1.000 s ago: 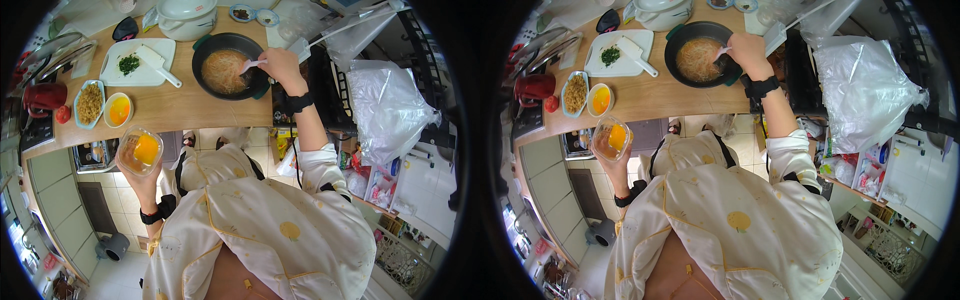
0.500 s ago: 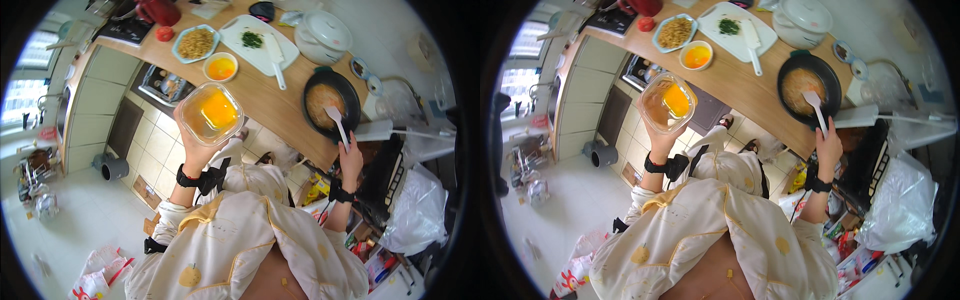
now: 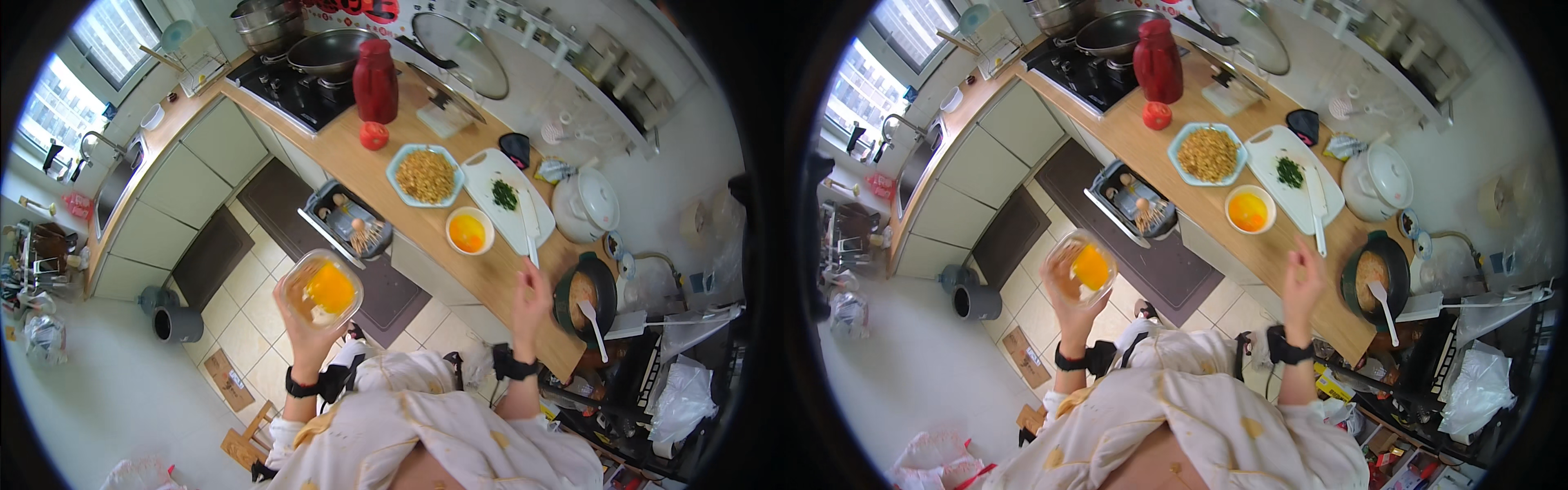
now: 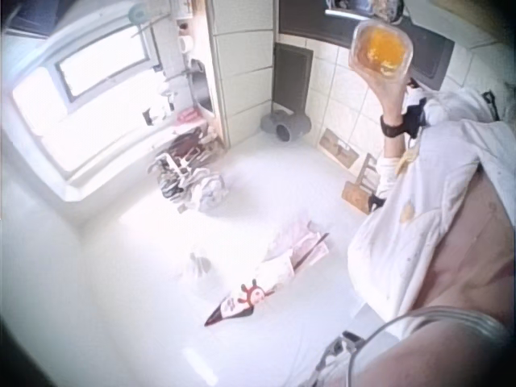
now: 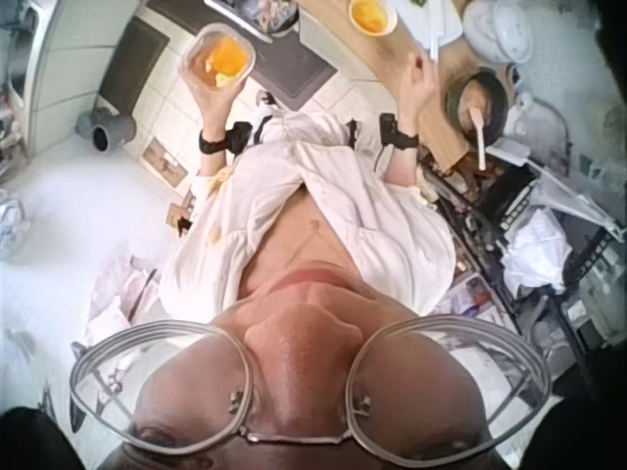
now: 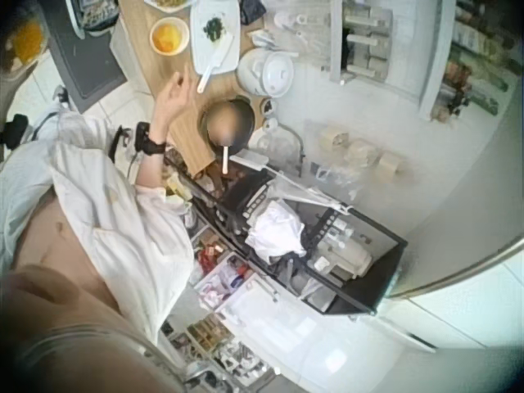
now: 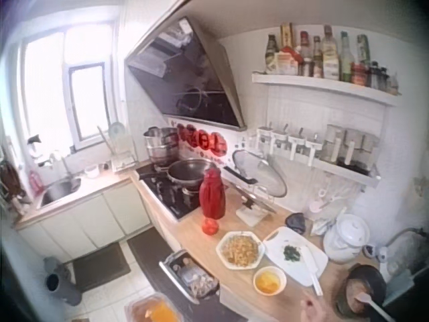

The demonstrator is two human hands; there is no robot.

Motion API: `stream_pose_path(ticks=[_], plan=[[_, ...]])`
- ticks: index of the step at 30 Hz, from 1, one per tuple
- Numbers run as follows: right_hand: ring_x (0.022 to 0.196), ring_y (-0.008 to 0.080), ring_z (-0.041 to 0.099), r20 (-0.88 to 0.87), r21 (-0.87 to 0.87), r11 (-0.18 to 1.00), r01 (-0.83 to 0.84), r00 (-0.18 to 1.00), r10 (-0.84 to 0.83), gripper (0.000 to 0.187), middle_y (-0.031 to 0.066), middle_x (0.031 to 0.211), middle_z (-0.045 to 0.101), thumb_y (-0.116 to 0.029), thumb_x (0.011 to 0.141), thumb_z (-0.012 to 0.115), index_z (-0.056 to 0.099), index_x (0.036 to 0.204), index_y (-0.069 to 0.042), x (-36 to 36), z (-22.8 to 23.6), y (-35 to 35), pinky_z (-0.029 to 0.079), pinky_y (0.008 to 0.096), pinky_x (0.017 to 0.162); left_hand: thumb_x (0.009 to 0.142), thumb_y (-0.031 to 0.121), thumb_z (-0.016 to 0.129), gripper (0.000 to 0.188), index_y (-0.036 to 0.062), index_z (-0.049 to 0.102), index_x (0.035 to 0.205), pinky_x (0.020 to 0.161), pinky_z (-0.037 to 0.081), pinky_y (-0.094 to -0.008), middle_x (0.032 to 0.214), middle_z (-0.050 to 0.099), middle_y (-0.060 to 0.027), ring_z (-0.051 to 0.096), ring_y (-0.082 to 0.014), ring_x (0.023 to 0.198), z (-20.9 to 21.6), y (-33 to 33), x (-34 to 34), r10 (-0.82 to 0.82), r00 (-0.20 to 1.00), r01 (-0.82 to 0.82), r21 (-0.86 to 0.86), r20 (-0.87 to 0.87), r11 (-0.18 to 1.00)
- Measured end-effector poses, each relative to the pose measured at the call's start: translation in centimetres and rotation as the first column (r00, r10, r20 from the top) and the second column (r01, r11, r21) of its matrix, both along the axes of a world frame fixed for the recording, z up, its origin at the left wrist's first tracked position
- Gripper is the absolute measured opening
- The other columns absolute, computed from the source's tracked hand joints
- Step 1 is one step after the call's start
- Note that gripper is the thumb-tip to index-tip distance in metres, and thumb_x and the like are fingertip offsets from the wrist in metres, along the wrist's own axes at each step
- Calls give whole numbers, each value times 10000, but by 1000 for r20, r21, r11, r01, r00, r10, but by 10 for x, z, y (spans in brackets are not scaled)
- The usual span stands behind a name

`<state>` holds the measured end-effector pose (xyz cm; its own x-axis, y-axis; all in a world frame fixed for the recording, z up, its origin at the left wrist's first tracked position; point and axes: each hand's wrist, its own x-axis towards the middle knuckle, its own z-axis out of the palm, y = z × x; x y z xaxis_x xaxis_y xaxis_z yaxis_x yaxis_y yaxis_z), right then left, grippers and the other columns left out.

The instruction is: The person cracks eggs into a bowl, retrieves another egg from the refrigerator, and separates the yolk from the white by hand. They rinse the yolk under running water, then stir noodles in a pan and add water from a kettle.

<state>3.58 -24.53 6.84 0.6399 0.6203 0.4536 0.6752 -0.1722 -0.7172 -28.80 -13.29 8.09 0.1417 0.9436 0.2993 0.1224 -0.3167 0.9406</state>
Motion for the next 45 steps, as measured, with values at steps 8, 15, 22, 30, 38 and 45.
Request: stream_pose_path(ticks=[8, 15, 22, 30, 38, 45], plan=[[828, 168, 567, -189, 245, 931, -270, 929, 319, 423, 79, 907, 592, -102, 835, 647, 531, 1235, -30, -92, -2, 300, 469, 286, 768, 588, 109, 805, 974, 136, 206, 1355, 1028, 409, -429, 1283, 414, -104, 414, -248, 1244, 1, 71, -143, 186, 982, -188, -59, -37, 980], [977, 283, 551, 55, 52, 998, 22, 998, -25, 824, 163, 1141, 536, -199, 761, 723, 258, 1425, -52, -90, -17, 495, 455, 367, 872, 594, 116, 786, 939, 129, 224, 1347, 1039, 386, -429, 1296, 399, -109, 403, -257, 1253, -15, 146, -191, 300, 951, -306, -96, -74, 947], [1256, 367, 418, -31, 475, 862, 178, 982, -185, 628, 178, 1388, 425, -160, 841, 632, 348, 1395, -78, -80, -52, 591, 352, 411, 1035, 586, 97, 750, 880, 77, 271, 1323, 1078, 284, -398, 1259, 396, -99, 404, -253, 1230, 8, 256, -207, 435, 892, -450, -145, -124, 881], [1157, 284, 545, -36, 503, 808, 306, 942, -334, 399, 143, 1249, 579, -62, 860, 622, 543, 1250, -31, -70, -36, 605, 397, 354, 990, 597, 214, 808, 918, 90, 258, 1322, 1050, 337, -391, 1279, 409, -102, 419, -252, 1228, 16, 401, -205, 199, 971, -211, -79, -135, 974], [975, 188, 605, 183, 479, 853, 206, 927, -326, 313, 125, 1100, 626, 15, 800, 688, 588, 1097, 0, -104, 63, 584, 463, 301, 885, 539, 165, 874, 992, 71, 262, 1314, 1023, 364, -393, 1271, 416, -122, 451, -247, 1189, 21, 550, -146, -447, 888, 460, -156, 109, 874], [927, 151, 600, 291, 262, 965, 13, 952, -91, 362, 97, 1051, 604, 59, 725, 747, 594, 1050, 14, -150, 198, 529, 482, 262, 837, 541, 82, 837, 941, 52, 283, 1300, 968, 427, -366, 1235, 426, -115, 487, -215, 1139, 48, 617, -65, -741, 669, 741, 26, 62, 671]])
